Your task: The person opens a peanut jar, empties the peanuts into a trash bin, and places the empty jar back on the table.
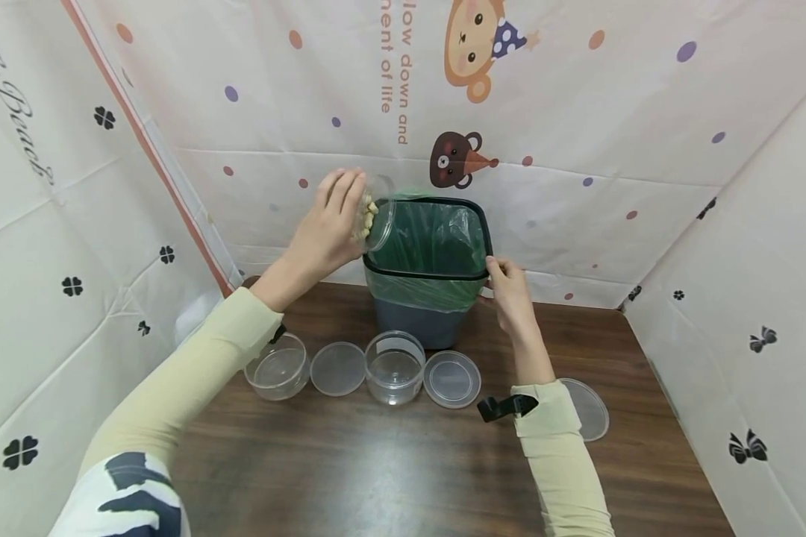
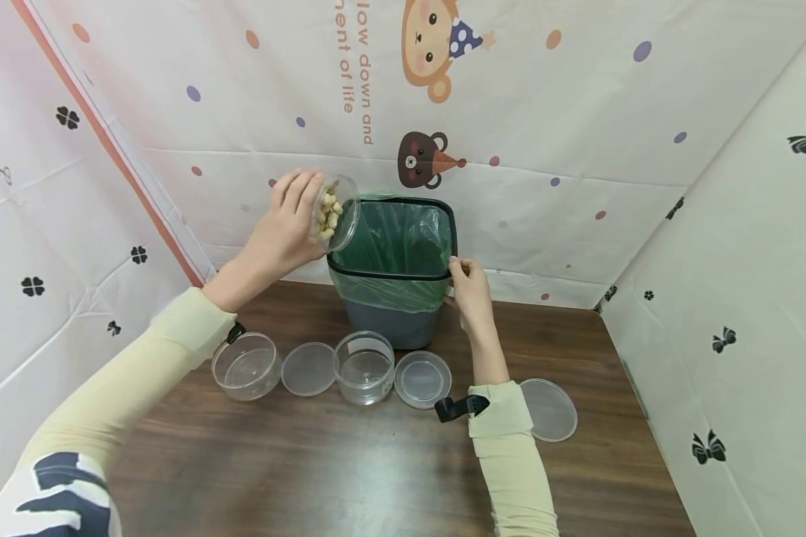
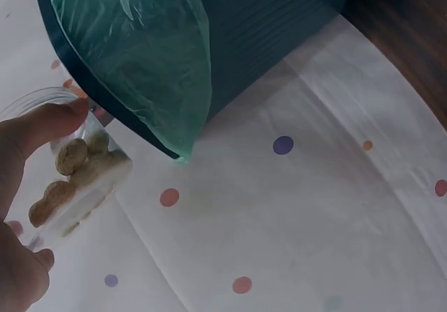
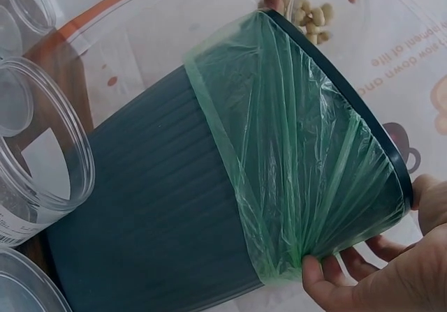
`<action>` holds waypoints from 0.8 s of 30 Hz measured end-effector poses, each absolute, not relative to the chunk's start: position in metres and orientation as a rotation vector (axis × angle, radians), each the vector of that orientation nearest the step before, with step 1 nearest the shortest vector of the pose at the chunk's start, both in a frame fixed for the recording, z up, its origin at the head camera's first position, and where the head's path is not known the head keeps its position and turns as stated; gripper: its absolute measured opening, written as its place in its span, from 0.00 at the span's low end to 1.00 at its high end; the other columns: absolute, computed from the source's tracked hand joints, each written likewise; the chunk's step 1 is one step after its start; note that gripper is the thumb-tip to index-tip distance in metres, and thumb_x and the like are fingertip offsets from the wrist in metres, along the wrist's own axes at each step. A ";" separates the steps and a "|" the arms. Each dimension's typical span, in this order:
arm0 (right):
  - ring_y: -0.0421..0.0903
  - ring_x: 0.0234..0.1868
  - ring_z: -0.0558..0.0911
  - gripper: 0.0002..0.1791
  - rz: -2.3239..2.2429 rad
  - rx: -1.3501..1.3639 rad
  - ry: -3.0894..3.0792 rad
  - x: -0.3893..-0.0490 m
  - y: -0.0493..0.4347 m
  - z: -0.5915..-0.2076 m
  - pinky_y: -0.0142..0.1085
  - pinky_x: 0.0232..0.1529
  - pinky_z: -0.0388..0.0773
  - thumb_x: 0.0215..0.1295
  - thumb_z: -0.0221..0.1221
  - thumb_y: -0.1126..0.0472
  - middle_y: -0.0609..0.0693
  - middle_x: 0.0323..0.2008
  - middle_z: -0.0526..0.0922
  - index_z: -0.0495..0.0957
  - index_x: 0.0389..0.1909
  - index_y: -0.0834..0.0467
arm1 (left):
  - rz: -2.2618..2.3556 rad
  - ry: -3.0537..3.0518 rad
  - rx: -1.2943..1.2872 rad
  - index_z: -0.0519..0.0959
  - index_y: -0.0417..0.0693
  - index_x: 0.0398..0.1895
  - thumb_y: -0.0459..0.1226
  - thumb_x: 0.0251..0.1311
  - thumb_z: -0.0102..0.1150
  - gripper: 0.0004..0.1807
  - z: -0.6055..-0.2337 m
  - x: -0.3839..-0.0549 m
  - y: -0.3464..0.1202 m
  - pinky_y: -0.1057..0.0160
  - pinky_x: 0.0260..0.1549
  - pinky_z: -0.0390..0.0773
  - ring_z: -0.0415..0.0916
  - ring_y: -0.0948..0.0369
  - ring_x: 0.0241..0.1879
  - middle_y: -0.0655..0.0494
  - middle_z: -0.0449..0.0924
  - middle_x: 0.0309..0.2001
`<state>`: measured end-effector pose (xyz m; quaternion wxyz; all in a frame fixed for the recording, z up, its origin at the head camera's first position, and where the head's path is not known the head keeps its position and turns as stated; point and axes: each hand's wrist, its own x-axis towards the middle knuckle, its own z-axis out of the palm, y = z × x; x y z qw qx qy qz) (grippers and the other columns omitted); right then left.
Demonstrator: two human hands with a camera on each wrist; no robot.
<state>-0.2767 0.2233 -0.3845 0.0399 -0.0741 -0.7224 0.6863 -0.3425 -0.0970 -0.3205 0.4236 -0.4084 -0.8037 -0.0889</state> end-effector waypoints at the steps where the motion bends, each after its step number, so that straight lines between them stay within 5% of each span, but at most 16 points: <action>1: 0.53 0.56 0.73 0.33 2.101 -0.225 -2.217 -0.277 0.223 -0.384 0.57 0.62 0.75 0.81 0.44 0.46 0.58 0.58 0.66 0.62 0.70 0.69 | -0.198 -2.002 -1.029 0.57 0.28 0.73 0.33 0.42 0.73 0.53 -0.320 -0.344 -0.095 0.52 0.74 0.59 0.57 0.36 0.70 0.30 0.61 0.70; 10: 0.50 0.52 0.73 0.31 2.114 -0.216 -2.211 -0.275 0.222 -0.383 0.57 0.63 0.74 0.81 0.44 0.46 0.53 0.52 0.67 0.62 0.67 0.70 | -0.091 -2.051 -1.101 0.54 0.30 0.75 0.32 0.37 0.80 0.60 -0.318 -0.348 -0.086 0.54 0.77 0.47 0.53 0.38 0.72 0.32 0.57 0.73; 21: 0.51 0.55 0.74 0.32 2.101 -0.242 -2.223 -0.276 0.222 -0.383 0.56 0.63 0.75 0.81 0.43 0.47 0.57 0.57 0.68 0.61 0.72 0.67 | -0.074 -2.040 -1.117 0.53 0.30 0.76 0.31 0.38 0.79 0.60 -0.316 -0.346 -0.081 0.55 0.78 0.45 0.53 0.38 0.73 0.32 0.57 0.73; 24: 0.50 0.54 0.75 0.32 2.098 -0.243 -2.220 -0.276 0.221 -0.384 0.56 0.62 0.75 0.81 0.43 0.47 0.56 0.56 0.68 0.61 0.72 0.67 | -0.047 -2.014 -1.123 0.54 0.32 0.76 0.27 0.45 0.73 0.53 -0.316 -0.346 -0.078 0.54 0.78 0.45 0.53 0.39 0.74 0.33 0.57 0.73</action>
